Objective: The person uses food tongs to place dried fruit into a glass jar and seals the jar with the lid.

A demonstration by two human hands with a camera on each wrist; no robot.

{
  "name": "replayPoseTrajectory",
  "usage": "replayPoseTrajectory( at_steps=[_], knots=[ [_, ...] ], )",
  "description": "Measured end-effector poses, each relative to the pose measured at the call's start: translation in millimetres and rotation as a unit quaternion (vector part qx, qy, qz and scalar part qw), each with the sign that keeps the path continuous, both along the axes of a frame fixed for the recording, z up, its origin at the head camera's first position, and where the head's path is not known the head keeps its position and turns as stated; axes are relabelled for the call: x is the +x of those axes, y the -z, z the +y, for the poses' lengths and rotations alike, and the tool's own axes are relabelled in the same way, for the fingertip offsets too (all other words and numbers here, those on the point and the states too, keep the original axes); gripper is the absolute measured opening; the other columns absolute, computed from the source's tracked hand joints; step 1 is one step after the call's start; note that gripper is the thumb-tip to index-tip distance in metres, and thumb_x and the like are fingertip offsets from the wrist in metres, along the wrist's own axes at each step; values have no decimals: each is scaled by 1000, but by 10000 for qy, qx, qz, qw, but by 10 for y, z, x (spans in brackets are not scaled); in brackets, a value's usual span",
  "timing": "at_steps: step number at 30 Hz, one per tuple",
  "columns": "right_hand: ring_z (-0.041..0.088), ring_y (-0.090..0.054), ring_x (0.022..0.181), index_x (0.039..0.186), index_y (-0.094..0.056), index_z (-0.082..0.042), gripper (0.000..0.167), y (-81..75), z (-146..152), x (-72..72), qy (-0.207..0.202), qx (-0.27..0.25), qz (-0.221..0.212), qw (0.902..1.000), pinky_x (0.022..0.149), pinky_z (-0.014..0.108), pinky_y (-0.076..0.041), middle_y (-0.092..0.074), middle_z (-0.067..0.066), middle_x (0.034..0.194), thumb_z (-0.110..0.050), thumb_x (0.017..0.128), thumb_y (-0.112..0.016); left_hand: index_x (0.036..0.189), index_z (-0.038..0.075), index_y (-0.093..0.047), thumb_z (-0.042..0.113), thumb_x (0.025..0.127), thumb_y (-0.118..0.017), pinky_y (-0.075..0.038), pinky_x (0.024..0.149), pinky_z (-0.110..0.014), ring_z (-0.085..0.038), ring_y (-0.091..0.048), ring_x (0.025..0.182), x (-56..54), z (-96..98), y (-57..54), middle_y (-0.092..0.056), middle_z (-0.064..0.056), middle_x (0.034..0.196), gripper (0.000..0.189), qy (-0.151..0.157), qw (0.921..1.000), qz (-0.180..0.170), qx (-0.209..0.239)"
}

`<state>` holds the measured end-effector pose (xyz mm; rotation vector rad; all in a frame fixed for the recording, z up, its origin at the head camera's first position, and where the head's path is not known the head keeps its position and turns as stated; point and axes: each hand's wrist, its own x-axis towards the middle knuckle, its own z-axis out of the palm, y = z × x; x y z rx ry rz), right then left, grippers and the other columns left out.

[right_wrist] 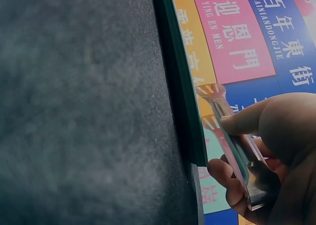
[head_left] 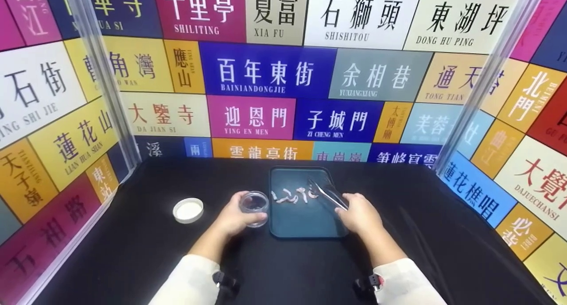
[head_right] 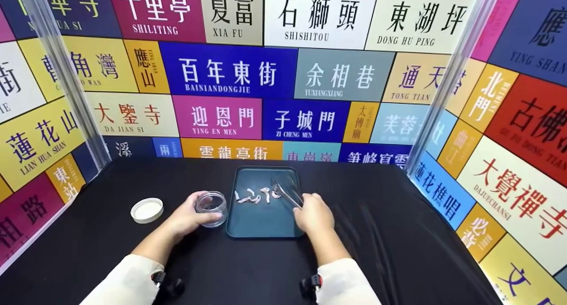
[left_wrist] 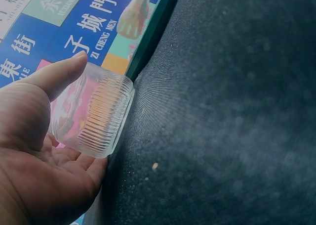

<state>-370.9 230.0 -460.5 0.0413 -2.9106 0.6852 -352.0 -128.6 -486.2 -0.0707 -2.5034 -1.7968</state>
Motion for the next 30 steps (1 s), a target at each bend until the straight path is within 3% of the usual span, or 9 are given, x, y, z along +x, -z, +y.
replayPoseTrajectory(
  at_steps=[19,30],
  knots=[
    [47,-58,140,145,-64,-4,47,-19,-31,29,-71,-78,-310,9995,120,64,-44,-63,27,149,-22,103,-67,153,5,-46,21,77,-97,-42,124,-56,-39,-59,136,-14,17,7,-61,-22,149,93,39,9998,-51,187],
    [43,-63,136,141,-69,-8,39,-61,-85,51,-11,-61,-229,9997,118,63,-46,-69,20,143,-20,103,-67,154,6,-46,24,77,-97,-41,125,-58,-39,-59,139,-1,3,0,-61,-20,150,93,19,9999,-100,77]
  ],
)
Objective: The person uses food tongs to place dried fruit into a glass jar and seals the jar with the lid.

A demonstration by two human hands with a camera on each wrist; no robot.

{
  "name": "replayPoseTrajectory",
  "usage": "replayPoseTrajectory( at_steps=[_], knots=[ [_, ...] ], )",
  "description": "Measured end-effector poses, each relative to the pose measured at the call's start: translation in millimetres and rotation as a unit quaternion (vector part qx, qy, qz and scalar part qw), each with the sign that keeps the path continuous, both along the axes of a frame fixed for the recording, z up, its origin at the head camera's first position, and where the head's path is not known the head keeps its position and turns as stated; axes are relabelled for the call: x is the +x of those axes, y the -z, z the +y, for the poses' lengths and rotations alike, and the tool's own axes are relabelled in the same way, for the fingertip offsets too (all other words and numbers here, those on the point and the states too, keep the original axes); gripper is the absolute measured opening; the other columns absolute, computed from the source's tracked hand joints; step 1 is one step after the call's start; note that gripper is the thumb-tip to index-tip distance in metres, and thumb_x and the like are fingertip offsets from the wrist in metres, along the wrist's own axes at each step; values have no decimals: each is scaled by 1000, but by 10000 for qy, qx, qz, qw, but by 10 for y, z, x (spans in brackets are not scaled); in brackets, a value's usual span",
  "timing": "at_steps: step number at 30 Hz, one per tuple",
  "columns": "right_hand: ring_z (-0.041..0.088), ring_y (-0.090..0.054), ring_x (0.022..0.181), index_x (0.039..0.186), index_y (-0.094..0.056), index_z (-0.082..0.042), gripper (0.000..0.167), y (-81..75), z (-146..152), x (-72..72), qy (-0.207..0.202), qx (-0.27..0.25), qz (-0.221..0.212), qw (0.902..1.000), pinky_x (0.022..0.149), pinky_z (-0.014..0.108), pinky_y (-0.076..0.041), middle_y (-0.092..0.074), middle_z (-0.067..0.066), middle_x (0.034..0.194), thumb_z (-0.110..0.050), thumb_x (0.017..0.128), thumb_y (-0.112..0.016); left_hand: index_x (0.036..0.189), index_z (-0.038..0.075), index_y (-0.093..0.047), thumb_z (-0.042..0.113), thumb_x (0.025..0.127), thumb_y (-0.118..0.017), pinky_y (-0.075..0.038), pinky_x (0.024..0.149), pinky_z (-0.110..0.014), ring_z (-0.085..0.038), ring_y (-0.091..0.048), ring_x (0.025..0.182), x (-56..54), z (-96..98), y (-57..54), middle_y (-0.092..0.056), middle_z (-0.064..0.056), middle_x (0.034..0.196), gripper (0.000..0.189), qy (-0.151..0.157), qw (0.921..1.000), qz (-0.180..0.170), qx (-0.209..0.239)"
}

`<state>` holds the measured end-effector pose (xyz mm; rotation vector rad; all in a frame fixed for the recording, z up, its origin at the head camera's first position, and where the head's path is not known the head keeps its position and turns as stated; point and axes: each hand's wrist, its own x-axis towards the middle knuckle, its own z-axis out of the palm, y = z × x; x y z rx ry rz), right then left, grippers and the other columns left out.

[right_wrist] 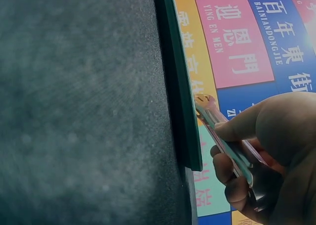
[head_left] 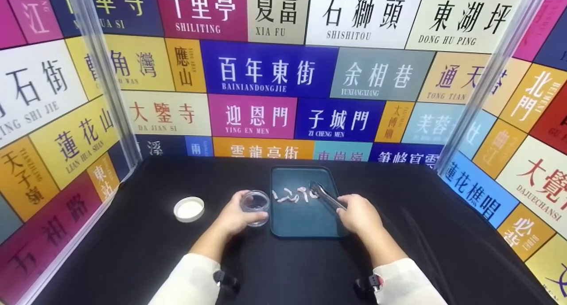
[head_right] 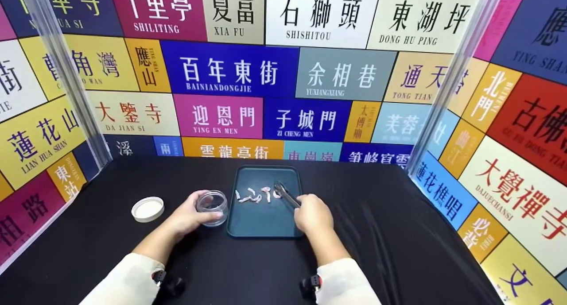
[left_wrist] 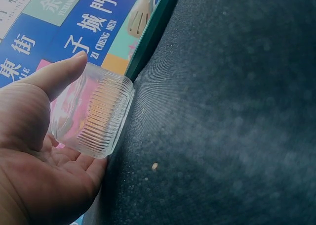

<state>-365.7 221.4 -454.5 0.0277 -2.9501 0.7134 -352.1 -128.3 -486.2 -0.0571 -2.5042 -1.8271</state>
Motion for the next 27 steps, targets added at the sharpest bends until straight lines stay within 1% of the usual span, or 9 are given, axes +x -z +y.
replayPoseTrajectory(
  at_steps=[12,21,27],
  knots=[
    [44,-63,135,141,-69,-9,38,-21,-5,-7,-13,-26,64,10000,118,64,-46,-70,20,142,-19,104,-66,153,5,-46,23,78,-97,-41,125,-57,-39,-59,138,-8,-2,2,-60,-21,151,93,25,10000,45,46],
    [43,-66,131,137,-72,-9,36,-68,17,-2,-121,-22,348,9993,114,64,-49,-72,20,138,-17,102,-67,153,6,-47,23,77,-96,-43,123,-56,-37,-60,135,-12,-3,16,-62,-20,148,92,2,10000,40,47],
    [43,-66,132,137,-72,-9,36,-99,17,6,-184,-9,463,9988,115,63,-49,-72,20,139,-17,102,-67,153,7,-47,24,77,-96,-43,123,-57,-37,-60,136,-13,1,16,-62,-20,148,92,5,10000,29,46]
  ],
)
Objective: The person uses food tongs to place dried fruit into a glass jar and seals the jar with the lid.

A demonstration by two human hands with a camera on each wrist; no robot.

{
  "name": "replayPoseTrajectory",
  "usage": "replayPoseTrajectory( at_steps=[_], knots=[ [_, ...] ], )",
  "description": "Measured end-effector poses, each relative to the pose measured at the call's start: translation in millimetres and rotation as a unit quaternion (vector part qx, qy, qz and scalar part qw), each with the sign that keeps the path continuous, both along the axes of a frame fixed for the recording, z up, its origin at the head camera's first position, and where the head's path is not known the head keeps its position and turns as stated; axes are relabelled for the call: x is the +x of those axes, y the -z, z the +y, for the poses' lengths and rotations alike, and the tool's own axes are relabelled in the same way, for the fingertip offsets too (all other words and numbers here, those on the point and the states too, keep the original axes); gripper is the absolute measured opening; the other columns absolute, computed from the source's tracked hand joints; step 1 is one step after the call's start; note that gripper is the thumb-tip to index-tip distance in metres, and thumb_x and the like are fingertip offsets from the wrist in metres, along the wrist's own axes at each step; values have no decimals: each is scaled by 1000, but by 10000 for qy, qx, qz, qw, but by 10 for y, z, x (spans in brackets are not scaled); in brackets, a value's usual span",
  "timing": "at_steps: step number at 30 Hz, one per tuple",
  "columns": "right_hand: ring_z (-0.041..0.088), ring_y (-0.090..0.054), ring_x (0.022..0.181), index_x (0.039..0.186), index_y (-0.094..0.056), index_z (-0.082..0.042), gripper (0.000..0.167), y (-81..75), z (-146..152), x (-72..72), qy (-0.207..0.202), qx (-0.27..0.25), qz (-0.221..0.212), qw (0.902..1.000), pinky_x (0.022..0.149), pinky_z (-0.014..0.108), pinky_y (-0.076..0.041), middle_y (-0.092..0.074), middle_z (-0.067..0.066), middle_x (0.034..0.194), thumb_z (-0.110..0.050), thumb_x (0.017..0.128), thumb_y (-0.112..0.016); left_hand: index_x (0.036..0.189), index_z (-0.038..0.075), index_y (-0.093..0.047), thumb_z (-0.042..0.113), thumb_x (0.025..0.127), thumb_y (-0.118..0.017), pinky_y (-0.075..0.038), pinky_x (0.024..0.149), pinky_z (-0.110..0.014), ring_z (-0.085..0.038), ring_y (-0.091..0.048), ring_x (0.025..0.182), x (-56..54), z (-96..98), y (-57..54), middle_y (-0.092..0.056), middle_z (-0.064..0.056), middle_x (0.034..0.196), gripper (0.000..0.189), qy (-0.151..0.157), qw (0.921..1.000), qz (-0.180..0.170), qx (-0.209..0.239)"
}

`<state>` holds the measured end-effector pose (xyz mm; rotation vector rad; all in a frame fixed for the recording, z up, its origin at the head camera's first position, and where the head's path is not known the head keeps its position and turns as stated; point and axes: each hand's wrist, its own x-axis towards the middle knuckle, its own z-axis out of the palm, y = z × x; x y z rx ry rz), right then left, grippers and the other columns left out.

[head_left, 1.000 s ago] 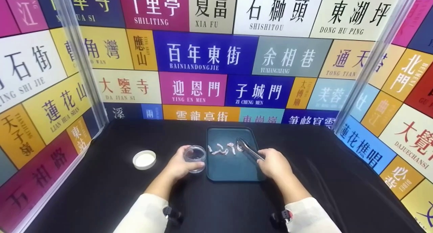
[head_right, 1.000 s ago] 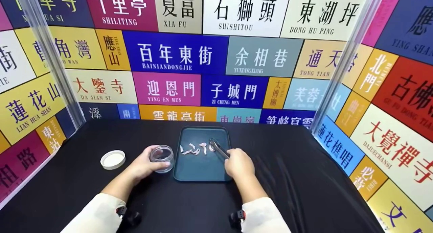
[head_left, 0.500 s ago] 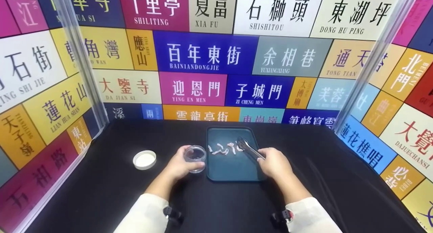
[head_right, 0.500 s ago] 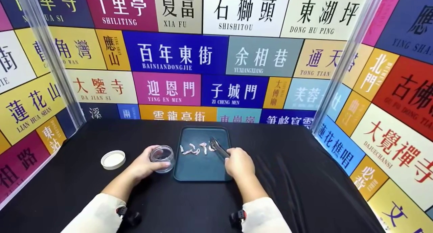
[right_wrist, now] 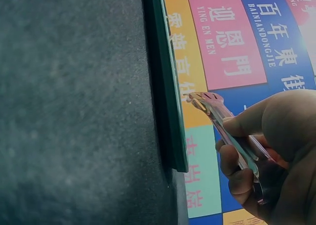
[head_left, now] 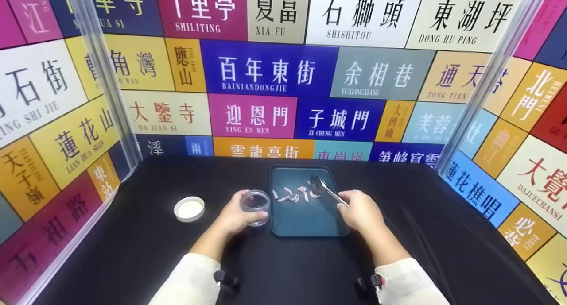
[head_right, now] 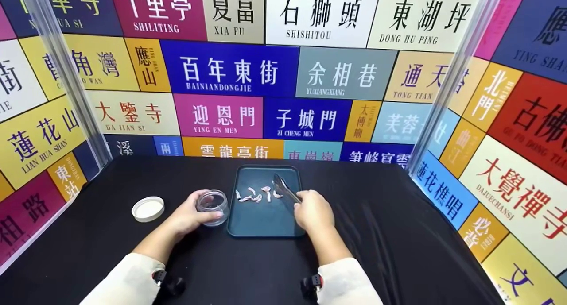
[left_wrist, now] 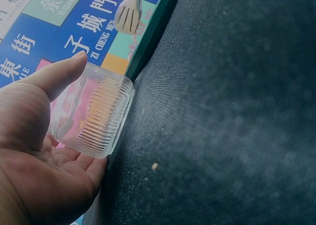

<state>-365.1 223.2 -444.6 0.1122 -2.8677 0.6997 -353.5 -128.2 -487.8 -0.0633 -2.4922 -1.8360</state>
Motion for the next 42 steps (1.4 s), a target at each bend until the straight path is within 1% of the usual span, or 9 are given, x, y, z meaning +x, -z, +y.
replayPoseTrajectory(
  at_steps=[6,9,15,18,22,29,36,38,42],
  knots=[
    [44,-62,137,140,-70,-9,39,-46,-38,34,48,-9,-56,10000,118,63,-46,-68,21,144,-19,103,-66,153,6,-47,23,77,-97,-42,124,-56,-38,-60,137,3,0,-3,-62,-20,149,93,8,10000,16,24],
    [43,-62,136,141,-69,-10,39,-89,-74,61,43,-65,-66,9999,119,63,-46,-68,21,144,-20,103,-66,153,6,-47,23,77,-97,-43,124,-56,-38,-60,137,4,0,-4,-62,-20,149,93,12,10000,7,36],
    [41,-65,130,140,-70,-13,38,-181,-181,138,-8,-215,-53,9998,116,62,-49,-70,18,140,-22,103,-69,152,7,-48,23,77,-97,-44,123,-56,-37,-61,135,4,-4,-5,-63,-19,147,92,-14,10000,-6,10],
    [39,-67,127,139,-71,-14,38,-219,-241,182,-48,-201,37,9998,115,61,-51,-71,17,138,-23,102,-70,153,7,-47,23,77,-96,-42,124,-56,-38,-60,136,1,-6,-3,-62,-20,149,92,-10,10000,-11,-23],
    [38,-67,127,140,-71,-16,40,-264,-325,245,-185,-144,216,9995,115,59,-51,-71,16,138,-24,101,-71,154,6,-46,24,78,-96,-40,126,-57,-39,-58,140,0,-9,-1,-60,-20,152,93,15,10000,-31,-20],
    [34,-69,124,138,-73,-19,39,-347,-487,364,-552,-263,486,9969,112,57,-53,-74,11,133,-25,100,-74,154,6,-46,24,78,-96,-41,125,-58,-39,-58,139,5,-20,-7,-60,-21,152,93,39,10000,-20,-12],
    [26,-70,118,134,-76,-25,35,-365,-665,485,-853,-584,451,9936,109,52,-56,-76,3,127,-28,99,-76,154,6,-46,24,78,-96,-41,125,-56,-38,-59,138,-1,-22,-2,-61,-20,150,93,9,10000,12,-33],
    [26,-71,118,134,-76,-25,36,-358,-706,521,-955,-633,481,9923,109,51,-57,-76,1,128,-28,98,-77,154,5,-46,24,77,-96,-41,125,-55,-38,-59,138,-4,-16,-5,-61,-21,150,93,12,10000,35,-32],
    [27,-71,125,134,-77,-26,36,-341,-765,580,-1131,-647,549,9900,111,52,-56,-76,1,133,-28,98,-78,154,5,-46,24,77,-97,-41,125,-56,-38,-59,138,-8,-8,-6,-62,-21,149,93,13,10000,45,-55]
  ],
)
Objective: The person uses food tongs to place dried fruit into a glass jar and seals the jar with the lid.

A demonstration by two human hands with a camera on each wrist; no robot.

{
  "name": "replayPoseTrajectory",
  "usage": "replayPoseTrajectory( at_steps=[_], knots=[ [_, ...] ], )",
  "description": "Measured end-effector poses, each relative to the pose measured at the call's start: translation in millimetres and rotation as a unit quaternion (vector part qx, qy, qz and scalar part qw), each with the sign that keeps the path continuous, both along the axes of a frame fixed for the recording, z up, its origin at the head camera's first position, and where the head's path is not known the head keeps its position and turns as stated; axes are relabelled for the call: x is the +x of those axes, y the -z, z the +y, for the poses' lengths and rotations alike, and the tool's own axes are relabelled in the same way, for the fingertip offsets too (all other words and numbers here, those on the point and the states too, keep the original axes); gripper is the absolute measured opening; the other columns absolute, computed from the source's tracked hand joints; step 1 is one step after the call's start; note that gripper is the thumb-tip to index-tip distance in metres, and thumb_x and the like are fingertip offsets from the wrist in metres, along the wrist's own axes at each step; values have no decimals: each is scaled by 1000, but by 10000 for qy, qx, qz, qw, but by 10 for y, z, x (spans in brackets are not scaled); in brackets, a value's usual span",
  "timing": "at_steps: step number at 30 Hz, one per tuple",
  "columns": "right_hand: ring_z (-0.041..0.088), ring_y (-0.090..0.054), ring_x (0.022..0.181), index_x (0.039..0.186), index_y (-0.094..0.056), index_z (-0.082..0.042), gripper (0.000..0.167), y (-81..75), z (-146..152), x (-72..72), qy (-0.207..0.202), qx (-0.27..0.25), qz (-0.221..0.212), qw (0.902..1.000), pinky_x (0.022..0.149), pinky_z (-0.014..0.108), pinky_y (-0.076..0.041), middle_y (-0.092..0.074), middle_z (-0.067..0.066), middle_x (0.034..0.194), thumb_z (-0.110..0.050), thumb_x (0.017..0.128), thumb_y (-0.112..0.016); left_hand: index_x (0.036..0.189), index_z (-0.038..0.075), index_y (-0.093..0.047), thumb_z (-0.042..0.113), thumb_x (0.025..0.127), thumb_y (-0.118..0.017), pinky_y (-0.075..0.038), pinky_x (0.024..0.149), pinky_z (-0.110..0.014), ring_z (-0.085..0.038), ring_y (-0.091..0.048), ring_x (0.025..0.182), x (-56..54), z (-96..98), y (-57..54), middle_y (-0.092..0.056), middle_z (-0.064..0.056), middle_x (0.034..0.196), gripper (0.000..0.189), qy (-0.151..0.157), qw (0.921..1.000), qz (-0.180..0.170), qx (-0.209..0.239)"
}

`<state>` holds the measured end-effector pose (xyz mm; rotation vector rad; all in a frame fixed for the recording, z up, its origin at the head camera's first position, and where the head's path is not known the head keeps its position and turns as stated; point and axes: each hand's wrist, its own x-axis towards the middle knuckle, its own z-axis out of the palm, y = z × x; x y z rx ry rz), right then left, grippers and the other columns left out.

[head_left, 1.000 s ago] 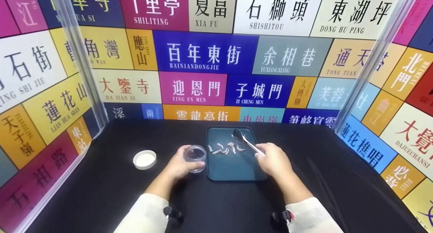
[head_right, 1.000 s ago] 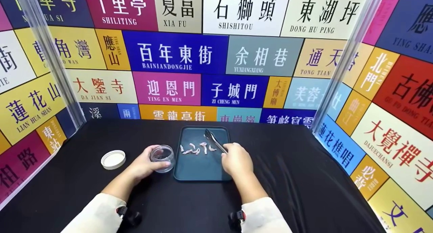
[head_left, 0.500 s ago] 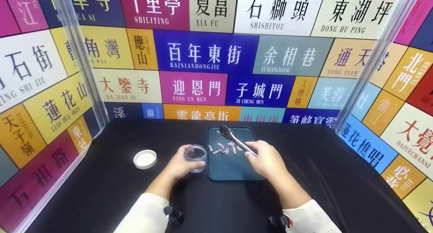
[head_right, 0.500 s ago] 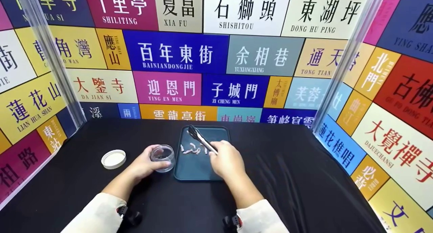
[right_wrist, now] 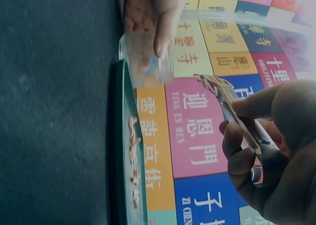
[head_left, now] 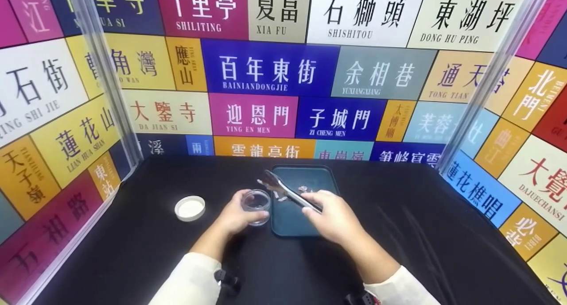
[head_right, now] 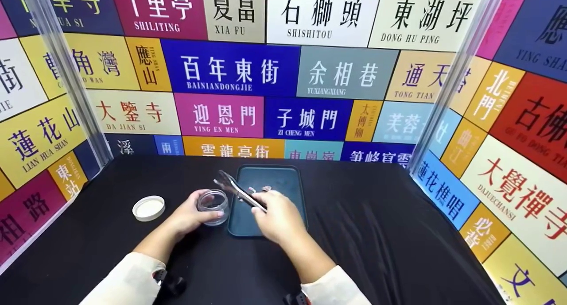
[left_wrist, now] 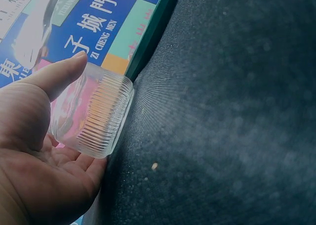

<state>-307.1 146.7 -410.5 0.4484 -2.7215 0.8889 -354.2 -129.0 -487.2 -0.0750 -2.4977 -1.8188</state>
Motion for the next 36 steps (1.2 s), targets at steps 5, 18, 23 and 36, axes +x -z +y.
replayPoseTrajectory(
  at_steps=[5,18,23,36],
  knots=[
    [29,-68,133,134,-77,-27,36,33,-62,51,-108,-13,4,9999,115,55,-53,-74,4,139,-28,98,-78,153,6,-47,24,77,-97,-40,125,-58,-40,-59,139,5,7,-7,-62,-21,149,93,19,10000,14,-18],
    [32,-65,138,133,-77,-23,35,87,-143,83,-321,197,91,9992,117,56,-51,-76,4,134,-26,98,-77,152,5,-48,22,79,-95,-39,126,-59,-41,-58,141,14,4,-1,-60,-22,153,89,64,10000,22,13],
    [32,-64,139,133,-77,-23,35,91,-139,82,-323,202,76,9992,118,56,-51,-77,4,134,-26,98,-77,151,5,-49,23,78,-96,-39,125,-59,-41,-58,140,13,3,-1,-60,-22,152,88,43,10000,40,1],
    [31,-66,134,139,-72,-22,48,82,-136,54,-3,1,-170,9999,109,51,-55,-68,7,147,-38,94,-77,152,1,-46,28,81,-94,-43,124,-55,-41,-60,140,-9,6,-11,-60,-24,153,90,110,9998,30,184]
  ],
)
